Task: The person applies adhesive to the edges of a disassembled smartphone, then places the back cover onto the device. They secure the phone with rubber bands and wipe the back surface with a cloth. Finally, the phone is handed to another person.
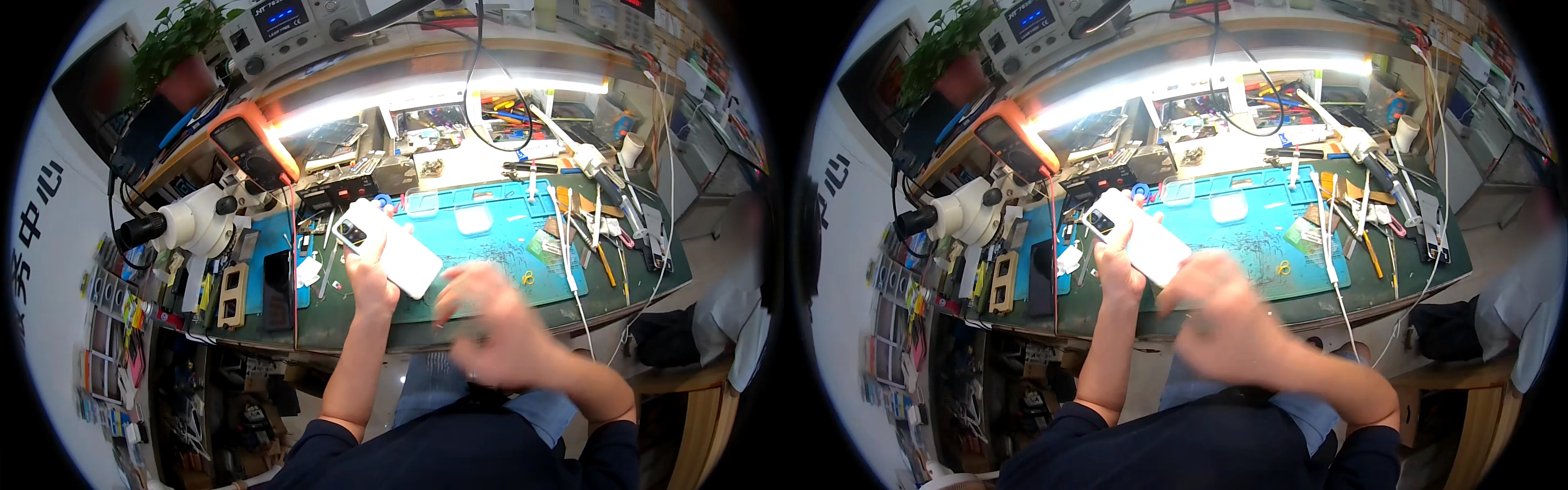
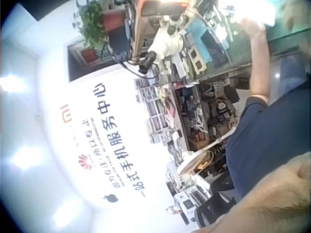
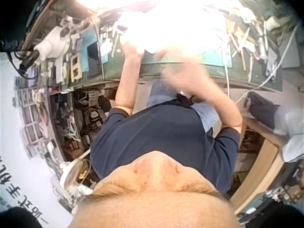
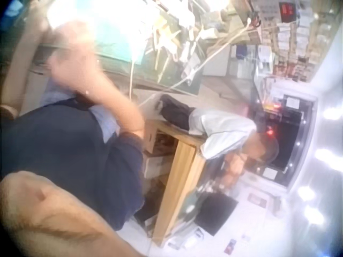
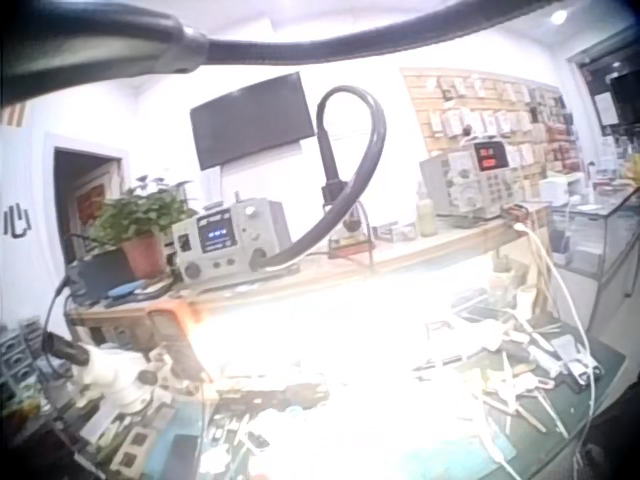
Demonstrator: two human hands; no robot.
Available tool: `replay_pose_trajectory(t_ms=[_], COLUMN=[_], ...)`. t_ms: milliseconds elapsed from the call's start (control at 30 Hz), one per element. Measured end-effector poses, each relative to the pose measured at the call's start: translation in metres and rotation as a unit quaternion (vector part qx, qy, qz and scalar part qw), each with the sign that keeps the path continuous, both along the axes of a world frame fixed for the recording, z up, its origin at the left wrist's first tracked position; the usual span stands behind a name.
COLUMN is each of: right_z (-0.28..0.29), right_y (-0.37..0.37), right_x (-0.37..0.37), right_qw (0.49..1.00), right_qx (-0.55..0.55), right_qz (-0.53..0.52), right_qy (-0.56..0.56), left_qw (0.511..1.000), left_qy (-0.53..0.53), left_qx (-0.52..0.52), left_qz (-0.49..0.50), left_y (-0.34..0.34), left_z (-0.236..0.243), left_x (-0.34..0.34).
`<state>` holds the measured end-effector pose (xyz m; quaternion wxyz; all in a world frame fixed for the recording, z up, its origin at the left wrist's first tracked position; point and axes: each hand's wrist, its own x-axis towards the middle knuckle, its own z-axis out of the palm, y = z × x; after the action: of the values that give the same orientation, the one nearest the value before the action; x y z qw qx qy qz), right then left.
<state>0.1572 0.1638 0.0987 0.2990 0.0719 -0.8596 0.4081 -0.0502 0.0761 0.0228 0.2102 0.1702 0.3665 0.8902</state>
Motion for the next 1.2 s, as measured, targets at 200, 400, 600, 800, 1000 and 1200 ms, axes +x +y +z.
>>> replay_pose_trajectory(t_ms=[200, 400, 600, 800, 1000, 1200], right_z=[-0.051, -0.062, -0.048, -0.039, -0.012, -0.074], right_y=[-0.028, 0.0, 0.015, 0.088, 0.004, -0.056], right_x=[-0.037, -0.049, -0.048, -0.031, -0.011, -0.014], right_qw=[0.942, 0.971, 0.81, 0.772, 0.983, 0.874], right_qx=[0.303, 0.173, -0.585, -0.635, 0.155, 0.393], right_qz=[-0.131, -0.114, 0.047, 0.037, -0.1, -0.278], right_qy=[0.056, 0.123, 0.023, -0.002, -0.008, -0.064], left_qw=[0.998, 0.979, 0.986, 0.99, 0.996, 0.994], left_qy=[-0.062, -0.151, -0.055, -0.046, -0.062, -0.091], left_qx=[-0.001, 0.039, 0.028, 0.029, 0.04, 0.063], left_qz=[-0.026, -0.13, -0.157, -0.133, -0.044, 0.011], left_y=[0.02, 0.006, 0.0, -0.005, 0.009, 0.026], left_z=[0.018, 0.006, 0.014, 0.017, 0.007, 0.012], left_x=[0.03, 0.011, 0.032, 0.028, 0.015, 0.032])
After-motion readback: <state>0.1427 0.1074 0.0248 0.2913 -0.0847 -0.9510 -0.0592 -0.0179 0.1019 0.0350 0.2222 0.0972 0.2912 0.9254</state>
